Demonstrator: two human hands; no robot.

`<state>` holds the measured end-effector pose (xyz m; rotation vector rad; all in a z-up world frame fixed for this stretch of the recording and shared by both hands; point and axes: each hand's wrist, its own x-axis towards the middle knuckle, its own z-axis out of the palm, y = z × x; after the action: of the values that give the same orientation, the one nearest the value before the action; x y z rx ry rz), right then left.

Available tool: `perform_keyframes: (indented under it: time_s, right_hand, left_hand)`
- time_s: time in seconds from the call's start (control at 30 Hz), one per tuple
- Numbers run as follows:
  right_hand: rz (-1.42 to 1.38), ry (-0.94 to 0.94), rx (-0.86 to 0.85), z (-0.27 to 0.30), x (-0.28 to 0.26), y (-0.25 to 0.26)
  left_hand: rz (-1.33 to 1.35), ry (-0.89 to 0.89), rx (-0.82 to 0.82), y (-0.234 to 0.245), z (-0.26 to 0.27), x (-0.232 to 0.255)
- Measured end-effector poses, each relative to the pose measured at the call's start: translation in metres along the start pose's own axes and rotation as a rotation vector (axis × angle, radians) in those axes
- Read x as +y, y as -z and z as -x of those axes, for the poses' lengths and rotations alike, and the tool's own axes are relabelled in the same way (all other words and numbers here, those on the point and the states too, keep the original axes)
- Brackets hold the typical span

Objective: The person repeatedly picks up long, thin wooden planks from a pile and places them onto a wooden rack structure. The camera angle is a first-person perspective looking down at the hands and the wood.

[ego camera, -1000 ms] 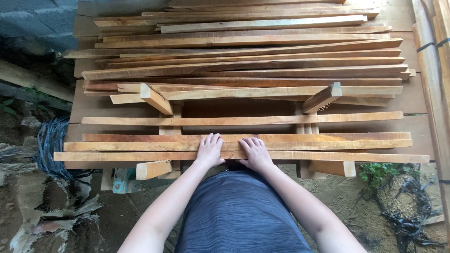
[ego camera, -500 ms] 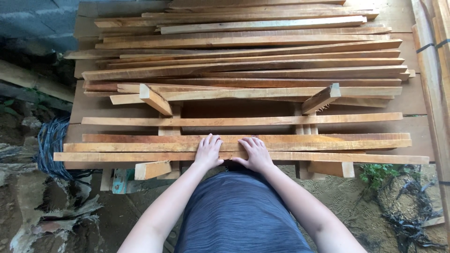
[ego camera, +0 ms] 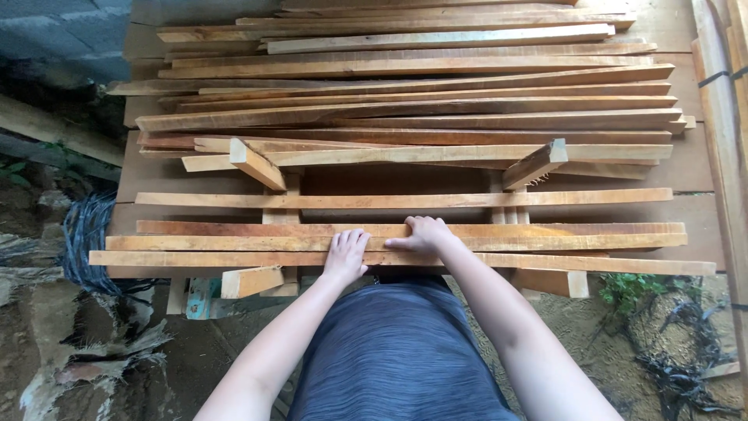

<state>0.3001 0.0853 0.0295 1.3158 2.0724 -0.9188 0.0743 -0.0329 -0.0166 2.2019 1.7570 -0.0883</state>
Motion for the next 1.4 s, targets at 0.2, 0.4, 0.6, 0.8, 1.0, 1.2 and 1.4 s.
perform_keyframes:
  time_s: [0.2, 0.4, 0.6, 0.8, 1.0, 1.2, 1.4]
  right_hand:
    - [-0.071, 0.005, -0.152, -0.011, -0.003, 0.019]
    - [-0.098, 0.002, -0.136, -0.001, -0.007, 0.027]
    - [-0.055, 0.343, 0.751, -0.013, 0.015, -0.019]
    - [0.117, -0.047, 0.605, -0.053, 0.054, -0.017]
    - [-0.032, 0.118, 0.45, -0.012, 0.057, 0.019]
    - [-0.095, 0.164, 0.351, 0.011, 0.049, 0.01]
    - [-0.059, 0.153, 0.379, 0.02, 0.041, 0.0]
  left_hand:
    - [0.033, 0.009, -0.017, -0.003, -0.002, -0.002]
    - [0.057, 0.053, -0.1, 0.011, -0.007, 0.006]
    - [0.306, 0.132, -0.141, 0.055, -0.034, -0.005]
    - [0.011, 0.241, -0.069, 0.018, -0.087, -0.046]
    - [0.131, 0.181, -0.197, 0.035, -0.082, -0.07]
    - [0.32, 0.226, -0.394, 0.088, -0.048, -0.052]
    - [0.247, 0.215, -0.379, 0.068, -0.038, -0.045]
